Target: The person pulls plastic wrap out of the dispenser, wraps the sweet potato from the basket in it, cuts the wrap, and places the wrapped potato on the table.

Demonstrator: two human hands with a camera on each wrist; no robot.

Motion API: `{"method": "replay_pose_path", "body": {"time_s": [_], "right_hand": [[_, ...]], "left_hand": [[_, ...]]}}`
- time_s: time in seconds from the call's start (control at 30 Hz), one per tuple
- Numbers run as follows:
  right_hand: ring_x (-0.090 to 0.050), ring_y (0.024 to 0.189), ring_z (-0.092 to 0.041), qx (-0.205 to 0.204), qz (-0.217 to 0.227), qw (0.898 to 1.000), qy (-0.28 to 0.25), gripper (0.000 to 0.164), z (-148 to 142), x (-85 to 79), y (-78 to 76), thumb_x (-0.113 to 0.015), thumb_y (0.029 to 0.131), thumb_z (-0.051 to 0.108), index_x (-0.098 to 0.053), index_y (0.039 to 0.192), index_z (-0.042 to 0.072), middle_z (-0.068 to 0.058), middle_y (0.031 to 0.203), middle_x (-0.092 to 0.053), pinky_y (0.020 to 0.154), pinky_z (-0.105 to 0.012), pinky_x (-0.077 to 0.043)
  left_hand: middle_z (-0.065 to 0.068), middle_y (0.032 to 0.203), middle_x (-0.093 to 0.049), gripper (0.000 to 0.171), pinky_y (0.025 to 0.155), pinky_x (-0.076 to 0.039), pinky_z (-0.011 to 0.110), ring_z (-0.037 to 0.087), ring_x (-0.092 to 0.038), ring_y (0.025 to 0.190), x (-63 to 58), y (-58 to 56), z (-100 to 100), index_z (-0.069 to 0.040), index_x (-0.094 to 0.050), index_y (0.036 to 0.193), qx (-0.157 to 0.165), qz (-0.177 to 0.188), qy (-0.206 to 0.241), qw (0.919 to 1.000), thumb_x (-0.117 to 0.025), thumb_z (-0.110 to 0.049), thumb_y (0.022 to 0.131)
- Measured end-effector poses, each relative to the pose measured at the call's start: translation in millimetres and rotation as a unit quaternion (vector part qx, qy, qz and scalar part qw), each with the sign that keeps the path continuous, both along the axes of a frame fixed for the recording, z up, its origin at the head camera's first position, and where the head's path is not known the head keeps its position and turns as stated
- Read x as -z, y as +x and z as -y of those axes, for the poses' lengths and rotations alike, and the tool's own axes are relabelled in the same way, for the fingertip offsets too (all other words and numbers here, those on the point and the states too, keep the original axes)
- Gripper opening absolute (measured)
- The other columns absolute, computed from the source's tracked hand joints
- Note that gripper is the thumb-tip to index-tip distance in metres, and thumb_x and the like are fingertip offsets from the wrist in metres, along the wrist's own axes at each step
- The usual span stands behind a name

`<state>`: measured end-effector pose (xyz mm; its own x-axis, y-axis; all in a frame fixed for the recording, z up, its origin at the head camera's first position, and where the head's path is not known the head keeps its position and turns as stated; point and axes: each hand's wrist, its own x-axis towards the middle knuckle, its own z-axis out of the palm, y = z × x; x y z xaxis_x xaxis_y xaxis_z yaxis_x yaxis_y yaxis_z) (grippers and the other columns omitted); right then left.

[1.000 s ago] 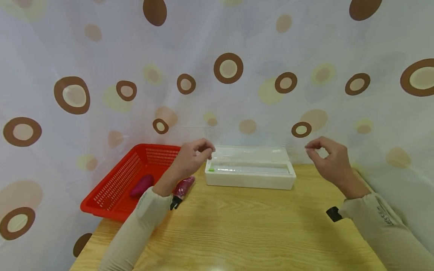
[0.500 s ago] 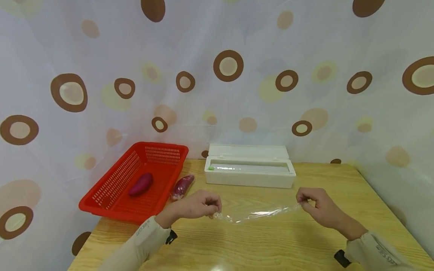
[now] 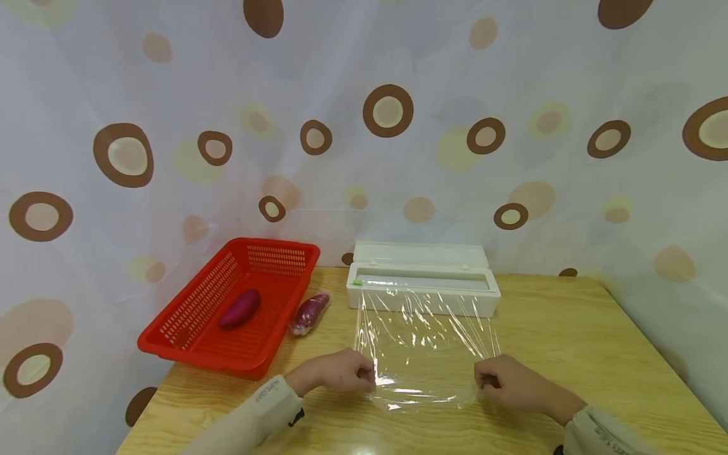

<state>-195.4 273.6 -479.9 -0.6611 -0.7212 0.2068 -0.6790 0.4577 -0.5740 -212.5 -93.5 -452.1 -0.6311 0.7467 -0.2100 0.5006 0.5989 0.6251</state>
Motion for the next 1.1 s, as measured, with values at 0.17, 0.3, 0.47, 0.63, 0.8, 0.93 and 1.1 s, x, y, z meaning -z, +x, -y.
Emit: {"method": "replay_pose_path", "body": {"time_s": [0.17,0.3,0.47,0.63,0.8,0.93,1.1], "right_hand": [[-0.043,0.062,0.004,0.014,0.0,0.998,0.056,0.029,-0.5,7.4,1.1,-0.06,0.079,-0.004,-0.058,0.079,0.025,0.021,0.072,-0.05,0.053,-0.019,-0.041],[-0.048,0.066,0.003,0.01,0.008,0.996,0.083,0.028,-1.3,11.9,0.4,-0.061,0.082,-0.002,-0.061,0.08,0.026,0.022,0.076,-0.055,0.055,-0.021,-0.043],[-0.048,0.068,0.004,-0.001,-0.018,0.996,0.09,0.027,-0.7,14.4,-0.5,-0.062,0.082,-0.001,-0.062,0.078,0.025,0.022,0.077,-0.054,0.057,-0.021,-0.044],[-0.043,0.065,0.005,-0.017,-0.069,0.994,0.077,0.023,0.6,14.7,-0.3,-0.066,0.083,0.005,-0.061,0.074,0.025,0.022,0.073,-0.047,0.055,-0.018,-0.041],[-0.036,0.059,0.007,-0.026,-0.064,0.996,0.06,0.03,2.4,12.4,1.5,-0.064,0.091,0.017,-0.055,0.064,0.026,0.023,0.066,-0.04,0.051,-0.015,-0.036],[-0.04,0.06,0.008,-0.03,-0.032,0.997,0.066,0.026,2.1,9.3,4.3,-0.067,0.089,0.017,-0.061,0.064,0.024,0.023,0.068,-0.046,0.052,-0.015,-0.039],[-0.048,0.067,0.006,-0.026,0.011,0.995,0.093,0.01,1.2,5.7,8.3,-0.07,0.085,0.017,-0.071,0.078,0.024,0.023,0.076,-0.054,0.056,-0.018,-0.044]], "left_hand": [[-0.012,0.064,-0.052,0.008,0.056,-0.04,0.017,0.001,-0.044,0.059,6.4,-2.8,-2.0,-0.015,-0.066,0.079,0.002,-0.041,-0.035,0.9986,-0.067,-0.013,0.087],[-0.01,0.065,-0.051,0.007,0.055,-0.04,0.019,0.003,-0.044,0.059,9.5,-4.0,-2.5,-0.015,-0.064,0.08,-0.022,-0.056,-0.056,0.9966,-0.066,-0.011,0.085],[-0.011,0.065,-0.05,0.014,0.059,-0.04,0.02,0.005,-0.045,0.062,14.6,-5.3,-2.8,-0.017,-0.06,0.073,-0.037,-0.1,-0.088,0.9904,-0.07,-0.014,0.083],[-0.012,0.061,-0.049,0.019,0.057,-0.038,0.019,0.004,-0.044,0.059,19.4,-7.3,-4.2,-0.018,-0.059,0.066,-0.011,-0.152,-0.113,0.9818,-0.072,-0.015,0.079],[-0.014,0.061,-0.05,0.015,0.056,-0.037,0.015,0.002,-0.045,0.059,20.6,-7.8,-6.8,-0.019,-0.064,0.064,0.027,-0.194,-0.128,0.9724,-0.075,-0.014,0.074],[-0.014,0.061,-0.05,0.015,0.055,-0.037,0.014,0.002,-0.045,0.058,18.2,-4.6,-8.1,-0.019,-0.064,0.065,0.044,-0.18,-0.135,0.9733,-0.074,-0.011,0.073],[-0.015,0.06,-0.049,0.021,0.054,-0.037,0.013,0.0,-0.045,0.057,13.4,2.8,-9.2,-0.019,-0.06,0.063,0.07,-0.131,-0.15,0.9774,-0.076,-0.011,0.074]]}}
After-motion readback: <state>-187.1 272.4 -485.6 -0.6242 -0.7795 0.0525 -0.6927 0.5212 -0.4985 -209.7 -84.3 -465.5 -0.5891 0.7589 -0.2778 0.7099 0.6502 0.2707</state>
